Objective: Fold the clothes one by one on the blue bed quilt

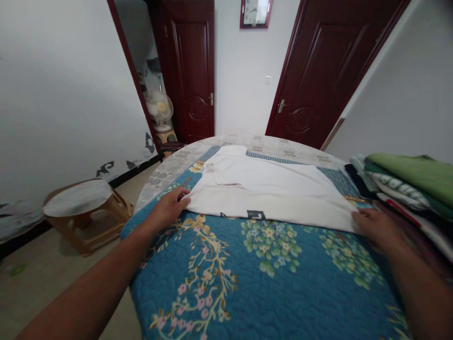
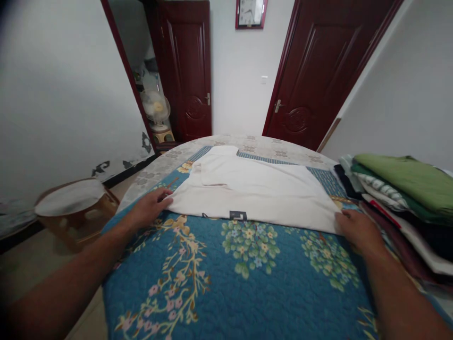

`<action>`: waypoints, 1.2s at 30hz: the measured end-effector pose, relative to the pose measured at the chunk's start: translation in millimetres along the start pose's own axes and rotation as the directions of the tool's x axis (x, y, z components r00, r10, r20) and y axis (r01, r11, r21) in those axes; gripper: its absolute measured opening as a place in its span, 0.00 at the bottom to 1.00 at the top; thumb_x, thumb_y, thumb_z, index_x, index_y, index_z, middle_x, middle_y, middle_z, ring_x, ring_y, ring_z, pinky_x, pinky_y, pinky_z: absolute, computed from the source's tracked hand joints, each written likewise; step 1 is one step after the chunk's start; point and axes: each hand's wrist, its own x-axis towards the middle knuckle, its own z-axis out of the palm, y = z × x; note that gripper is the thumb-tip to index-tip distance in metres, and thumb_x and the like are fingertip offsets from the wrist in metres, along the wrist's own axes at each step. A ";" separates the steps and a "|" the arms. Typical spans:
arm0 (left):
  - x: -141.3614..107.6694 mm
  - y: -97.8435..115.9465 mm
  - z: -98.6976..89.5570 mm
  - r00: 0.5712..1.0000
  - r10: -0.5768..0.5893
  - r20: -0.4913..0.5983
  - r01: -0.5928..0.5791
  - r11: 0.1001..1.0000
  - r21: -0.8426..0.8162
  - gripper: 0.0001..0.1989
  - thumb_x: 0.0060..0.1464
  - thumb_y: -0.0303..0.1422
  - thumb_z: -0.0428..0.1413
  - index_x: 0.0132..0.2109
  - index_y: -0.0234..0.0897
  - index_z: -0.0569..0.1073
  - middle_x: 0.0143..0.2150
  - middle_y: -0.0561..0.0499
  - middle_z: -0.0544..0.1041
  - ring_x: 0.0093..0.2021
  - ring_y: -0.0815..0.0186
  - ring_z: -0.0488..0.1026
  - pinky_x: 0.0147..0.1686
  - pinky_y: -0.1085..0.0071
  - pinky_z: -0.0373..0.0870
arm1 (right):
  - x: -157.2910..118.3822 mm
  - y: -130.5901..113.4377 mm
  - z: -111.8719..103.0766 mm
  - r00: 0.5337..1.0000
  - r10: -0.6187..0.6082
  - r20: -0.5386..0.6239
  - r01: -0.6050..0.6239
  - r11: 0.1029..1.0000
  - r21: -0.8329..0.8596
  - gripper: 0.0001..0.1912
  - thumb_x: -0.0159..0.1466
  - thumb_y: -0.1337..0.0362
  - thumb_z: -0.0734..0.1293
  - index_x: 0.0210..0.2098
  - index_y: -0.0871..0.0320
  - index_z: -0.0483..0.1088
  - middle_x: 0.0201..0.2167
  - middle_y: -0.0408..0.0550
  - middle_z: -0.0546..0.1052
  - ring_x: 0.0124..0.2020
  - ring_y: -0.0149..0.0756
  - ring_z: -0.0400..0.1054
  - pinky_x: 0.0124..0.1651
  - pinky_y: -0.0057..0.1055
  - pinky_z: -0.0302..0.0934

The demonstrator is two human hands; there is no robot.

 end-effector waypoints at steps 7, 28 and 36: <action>-10.0 3.6 4.5 1.000 -0.009 -0.025 0.008 0.999 -0.040 0.23 0.62 0.49 0.50 0.53 0.39 0.77 0.37 0.51 0.79 0.39 0.57 0.75 0.40 0.64 0.68 | -11.8 -13.6 -8.5 1.000 -0.008 -0.024 0.006 0.998 -0.057 0.34 0.72 0.51 0.52 0.58 0.70 0.76 0.54 0.74 0.79 0.54 0.60 0.75 0.53 0.43 0.64; -41.4 28.5 3.7 0.959 -0.164 0.233 0.284 0.611 -0.739 0.43 0.54 0.33 0.65 0.74 0.50 0.61 0.66 0.39 0.72 0.51 0.57 0.83 0.27 0.75 0.78 | -9.5 7.4 0.4 0.999 0.031 -0.043 -0.029 0.999 0.039 0.37 0.69 0.45 0.51 0.62 0.62 0.74 0.57 0.72 0.78 0.58 0.65 0.74 0.59 0.50 0.65; -31.2 17.5 7.1 0.940 -0.291 0.180 0.335 0.673 -0.659 0.21 0.57 0.36 0.65 0.56 0.37 0.75 0.41 0.44 0.83 0.42 0.60 0.84 0.40 0.67 0.83 | -7.1 9.7 -2.1 0.996 0.051 -0.072 -0.045 0.996 0.076 0.37 0.68 0.46 0.54 0.63 0.63 0.74 0.56 0.74 0.79 0.57 0.68 0.73 0.59 0.53 0.66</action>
